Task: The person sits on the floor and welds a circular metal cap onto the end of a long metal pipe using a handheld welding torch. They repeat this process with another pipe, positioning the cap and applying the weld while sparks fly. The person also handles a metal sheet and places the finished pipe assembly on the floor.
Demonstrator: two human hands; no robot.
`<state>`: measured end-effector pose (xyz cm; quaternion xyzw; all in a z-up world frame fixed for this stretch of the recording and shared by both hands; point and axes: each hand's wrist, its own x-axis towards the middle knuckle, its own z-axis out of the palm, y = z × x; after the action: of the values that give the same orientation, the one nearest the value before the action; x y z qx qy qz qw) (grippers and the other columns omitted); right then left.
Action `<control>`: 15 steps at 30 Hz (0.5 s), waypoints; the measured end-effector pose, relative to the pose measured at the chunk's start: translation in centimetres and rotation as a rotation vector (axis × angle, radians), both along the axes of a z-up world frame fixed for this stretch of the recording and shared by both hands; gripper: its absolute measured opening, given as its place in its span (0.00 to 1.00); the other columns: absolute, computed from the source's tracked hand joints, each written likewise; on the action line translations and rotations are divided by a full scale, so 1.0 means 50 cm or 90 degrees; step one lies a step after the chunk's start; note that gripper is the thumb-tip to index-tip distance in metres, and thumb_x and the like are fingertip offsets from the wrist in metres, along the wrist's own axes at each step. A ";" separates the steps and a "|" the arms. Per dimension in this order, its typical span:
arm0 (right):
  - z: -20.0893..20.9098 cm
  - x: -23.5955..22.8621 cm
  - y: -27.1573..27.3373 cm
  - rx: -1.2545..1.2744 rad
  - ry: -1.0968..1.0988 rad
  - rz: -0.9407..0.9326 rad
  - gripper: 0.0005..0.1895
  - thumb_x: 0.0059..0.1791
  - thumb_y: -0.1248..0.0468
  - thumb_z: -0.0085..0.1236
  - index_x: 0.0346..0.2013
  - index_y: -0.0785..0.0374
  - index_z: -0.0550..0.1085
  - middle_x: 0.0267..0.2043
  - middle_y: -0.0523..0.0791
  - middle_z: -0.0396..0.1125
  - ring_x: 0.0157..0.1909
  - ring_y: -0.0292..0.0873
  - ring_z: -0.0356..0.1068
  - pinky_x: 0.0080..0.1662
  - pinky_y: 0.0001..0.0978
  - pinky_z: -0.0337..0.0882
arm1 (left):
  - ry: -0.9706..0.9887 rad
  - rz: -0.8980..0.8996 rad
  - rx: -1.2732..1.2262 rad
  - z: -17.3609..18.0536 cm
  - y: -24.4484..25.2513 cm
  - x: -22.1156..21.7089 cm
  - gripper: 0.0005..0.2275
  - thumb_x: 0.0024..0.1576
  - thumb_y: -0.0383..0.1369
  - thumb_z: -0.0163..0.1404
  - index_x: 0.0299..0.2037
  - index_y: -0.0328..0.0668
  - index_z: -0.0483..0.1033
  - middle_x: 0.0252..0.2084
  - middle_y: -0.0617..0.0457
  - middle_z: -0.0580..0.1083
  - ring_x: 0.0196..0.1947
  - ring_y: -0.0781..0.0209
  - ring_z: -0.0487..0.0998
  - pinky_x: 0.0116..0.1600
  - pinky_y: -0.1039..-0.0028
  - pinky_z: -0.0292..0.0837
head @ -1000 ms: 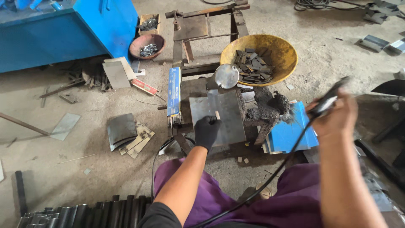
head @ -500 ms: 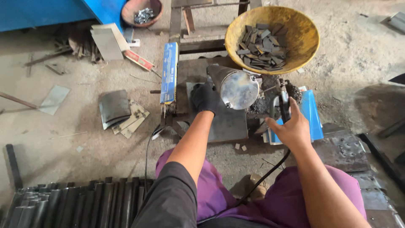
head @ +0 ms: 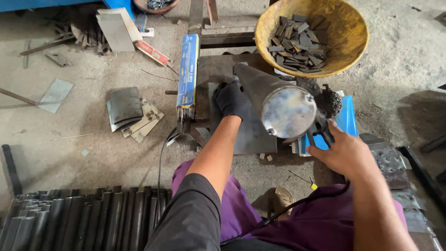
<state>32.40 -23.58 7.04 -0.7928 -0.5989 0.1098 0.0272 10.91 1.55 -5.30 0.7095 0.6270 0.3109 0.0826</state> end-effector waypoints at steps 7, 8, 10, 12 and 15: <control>0.053 0.007 -0.021 0.110 0.218 -0.216 0.48 0.41 0.48 0.68 0.73 0.58 0.64 0.43 0.57 0.75 0.41 0.52 0.75 0.45 0.44 0.73 | 0.024 -0.013 -0.031 -0.007 0.006 0.005 0.11 0.51 0.42 0.53 0.37 0.47 0.82 0.39 0.45 0.80 0.47 0.44 0.77 0.52 0.52 0.67; 0.053 0.007 -0.025 0.130 0.273 -0.255 0.47 0.42 0.53 0.68 0.74 0.58 0.64 0.41 0.55 0.75 0.36 0.50 0.73 0.40 0.42 0.73 | 0.025 -0.009 -0.033 -0.002 0.003 0.005 0.11 0.51 0.42 0.53 0.37 0.48 0.82 0.39 0.46 0.80 0.48 0.44 0.76 0.52 0.53 0.67; 0.038 0.015 -0.024 0.203 0.430 -0.267 0.43 0.45 0.60 0.65 0.75 0.61 0.64 0.36 0.52 0.73 0.28 0.44 0.70 0.32 0.37 0.70 | 0.025 -0.002 -0.035 0.010 -0.004 0.006 0.12 0.50 0.41 0.52 0.39 0.50 0.83 0.39 0.47 0.80 0.50 0.44 0.76 0.53 0.53 0.66; -0.003 0.015 -0.006 0.304 0.634 -0.207 0.39 0.49 0.67 0.61 0.75 0.66 0.63 0.32 0.49 0.67 0.23 0.37 0.65 0.23 0.31 0.65 | 0.006 -0.013 -0.048 0.019 -0.009 0.003 0.14 0.50 0.44 0.53 0.40 0.49 0.83 0.40 0.46 0.80 0.49 0.44 0.75 0.55 0.54 0.65; -0.066 0.002 0.018 0.368 0.830 -0.149 0.33 0.50 0.70 0.53 0.71 0.70 0.61 0.34 0.46 0.70 0.25 0.35 0.68 0.23 0.25 0.67 | 0.004 -0.010 -0.041 0.025 -0.010 0.005 0.14 0.49 0.44 0.53 0.41 0.51 0.83 0.39 0.47 0.80 0.50 0.45 0.74 0.55 0.54 0.65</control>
<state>32.49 -22.67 3.74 -0.5863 -0.3772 0.3939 0.5990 11.15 1.06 -4.06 0.7122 0.6313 0.2879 0.1062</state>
